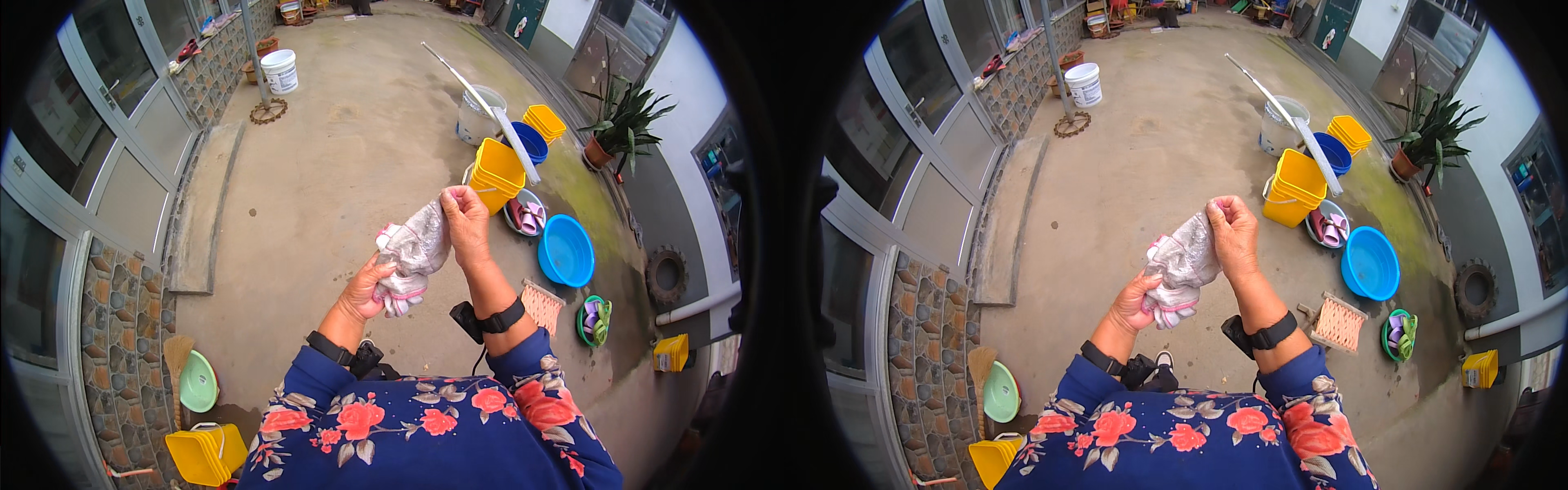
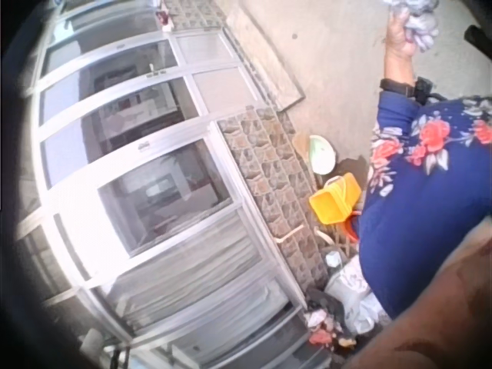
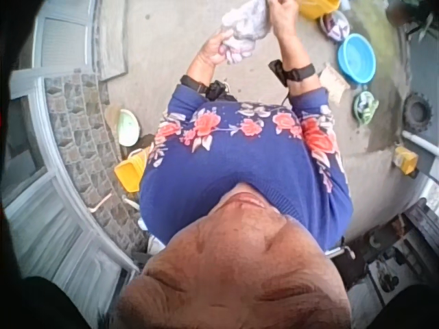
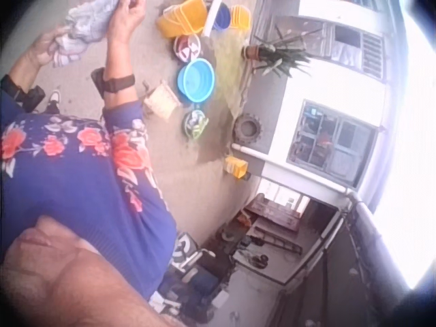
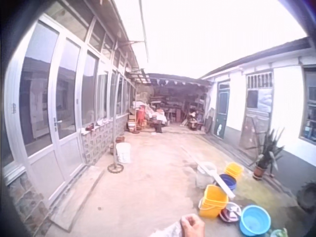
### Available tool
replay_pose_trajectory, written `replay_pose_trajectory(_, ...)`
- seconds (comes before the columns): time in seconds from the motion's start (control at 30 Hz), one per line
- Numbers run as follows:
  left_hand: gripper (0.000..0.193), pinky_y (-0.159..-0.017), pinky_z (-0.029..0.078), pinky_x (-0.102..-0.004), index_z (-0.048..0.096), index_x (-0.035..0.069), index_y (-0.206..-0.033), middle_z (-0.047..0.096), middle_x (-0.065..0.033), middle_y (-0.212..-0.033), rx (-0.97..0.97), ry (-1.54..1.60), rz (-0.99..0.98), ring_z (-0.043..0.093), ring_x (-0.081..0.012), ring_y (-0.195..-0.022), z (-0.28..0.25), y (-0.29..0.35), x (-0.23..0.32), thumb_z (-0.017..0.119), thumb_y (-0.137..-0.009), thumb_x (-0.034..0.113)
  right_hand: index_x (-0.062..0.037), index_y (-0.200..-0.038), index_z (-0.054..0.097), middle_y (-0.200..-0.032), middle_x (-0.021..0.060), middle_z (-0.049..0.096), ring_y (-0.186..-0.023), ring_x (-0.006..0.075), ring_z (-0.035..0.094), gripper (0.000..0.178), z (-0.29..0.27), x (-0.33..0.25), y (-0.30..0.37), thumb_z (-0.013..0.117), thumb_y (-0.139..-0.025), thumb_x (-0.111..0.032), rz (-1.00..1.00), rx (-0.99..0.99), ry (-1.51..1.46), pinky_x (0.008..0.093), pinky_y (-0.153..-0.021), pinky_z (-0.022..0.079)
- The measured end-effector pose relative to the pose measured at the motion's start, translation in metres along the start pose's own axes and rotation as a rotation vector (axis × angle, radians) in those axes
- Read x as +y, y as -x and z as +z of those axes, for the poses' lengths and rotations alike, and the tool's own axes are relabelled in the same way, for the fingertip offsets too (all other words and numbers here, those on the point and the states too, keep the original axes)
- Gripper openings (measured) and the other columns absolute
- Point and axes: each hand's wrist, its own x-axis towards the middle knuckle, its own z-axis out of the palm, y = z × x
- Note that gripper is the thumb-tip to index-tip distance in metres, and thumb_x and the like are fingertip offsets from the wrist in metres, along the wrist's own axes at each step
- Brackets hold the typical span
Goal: The person wipes a white radiator with a cloth, then moves outside to wash the cloth in a blue bucket, adds detergent, and rinses it in a blue basin. The person wrings and refolds the cloth repeatedly.
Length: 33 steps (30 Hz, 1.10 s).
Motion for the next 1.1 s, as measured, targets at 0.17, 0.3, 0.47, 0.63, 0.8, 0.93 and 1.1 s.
replay_pose_trajectory(0.17,0.052,-0.096,0.035,-0.0377,0.032,0.004,-0.127,0.046,-0.0103,-0.122,-0.051,0.137,-0.151,0.047,-0.0222,-0.109,-0.015,-0.046,0.013,0.051,-0.084,0.026,-0.0029,-0.081,0.056,-0.071,-0.0029,0.055,-0.064,0.0031,0.049,0.009,0.002,0.002,-0.041,0.061,-0.078,-0.009,-0.004,0.042,0.059,0.0178,-0.057,0.042)
replay_pose_trajectory(0.3,0.055,-0.093,0.037,-0.0433,0.037,0.001,-0.123,0.048,-0.0142,-0.119,-0.088,0.321,-0.197,0.048,-0.0274,-0.109,-0.014,-0.082,0.008,0.046,-0.085,0.04,-0.0021,-0.081,0.057,-0.072,-0.0019,0.057,-0.066,0.0035,0.053,0.011,-0.015,0.0,-0.065,0.065,-0.073,-0.002,-0.066,0.106,0.18,0.0168,-0.059,0.043)
replay_pose_trajectory(0.47,0.05,-0.093,0.037,-0.0435,0.038,0.003,-0.122,0.049,-0.0141,-0.118,0.004,0.198,-0.282,0.049,-0.0275,-0.107,-0.007,-0.127,-0.013,0.045,-0.086,0.037,-0.0025,-0.082,0.059,-0.074,-0.0012,0.059,-0.066,0.0046,0.053,0.013,-0.061,0.0,-0.099,0.066,-0.071,-0.002,-0.113,0.214,0.216,0.0187,-0.061,0.045)
replay_pose_trajectory(0.63,0.042,-0.089,0.042,-0.0425,0.041,0.005,-0.119,0.052,-0.0121,-0.114,-0.006,0.052,-0.253,0.053,-0.0259,-0.102,0.012,-0.181,-0.046,0.049,-0.085,0.028,-0.003,-0.081,0.06,-0.074,0.0036,0.061,-0.066,0.0091,0.057,0.014,-0.104,-0.014,-0.12,0.066,-0.069,-0.003,-0.157,0.221,0.412,0.0212,-0.062,0.046)
replay_pose_trajectory(0.8,0.028,-0.08,0.047,-0.035,0.048,0.009,-0.107,0.056,-0.0086,-0.102,0.063,0.012,-0.18,0.056,-0.0207,-0.093,0.04,-0.241,-0.089,0.044,-0.087,0.029,-0.0085,-0.082,0.057,-0.077,0.008,0.055,-0.073,0.0274,0.055,0.017,-0.131,-0.01,-0.102,0.064,-0.069,-0.016,-0.344,-0.363,0.834,0.0342,-0.065,0.045)
replay_pose_trajectory(0.93,0.035,-0.077,0.047,-0.0325,0.05,0.009,-0.104,0.056,-0.0083,-0.1,0.286,-0.035,-0.057,0.055,-0.0185,-0.092,0.061,-0.282,-0.124,0.038,-0.088,0.037,-0.0088,-0.09,0.056,-0.081,0.0089,0.053,-0.073,0.0278,0.054,0.021,-0.164,0.001,-0.108,0.06,-0.069,-0.008,-0.367,-0.141,0.727,0.0348,-0.064,0.046)
replay_pose_trajectory(1.1,0.035,-0.074,0.048,-0.0311,0.053,0.009,-0.099,0.057,-0.0057,-0.096,0.43,0.022,-0.087,0.056,-0.016,-0.085,0.078,-0.321,-0.14,0.038,-0.088,0.039,-0.0071,-0.082,0.052,-0.076,0.0095,0.053,-0.067,0.0278,0.055,0.017,-0.2,0.01,-0.148,0.062,-0.068,-0.006,-0.348,-0.112,0.768,0.0347,-0.06,0.046)
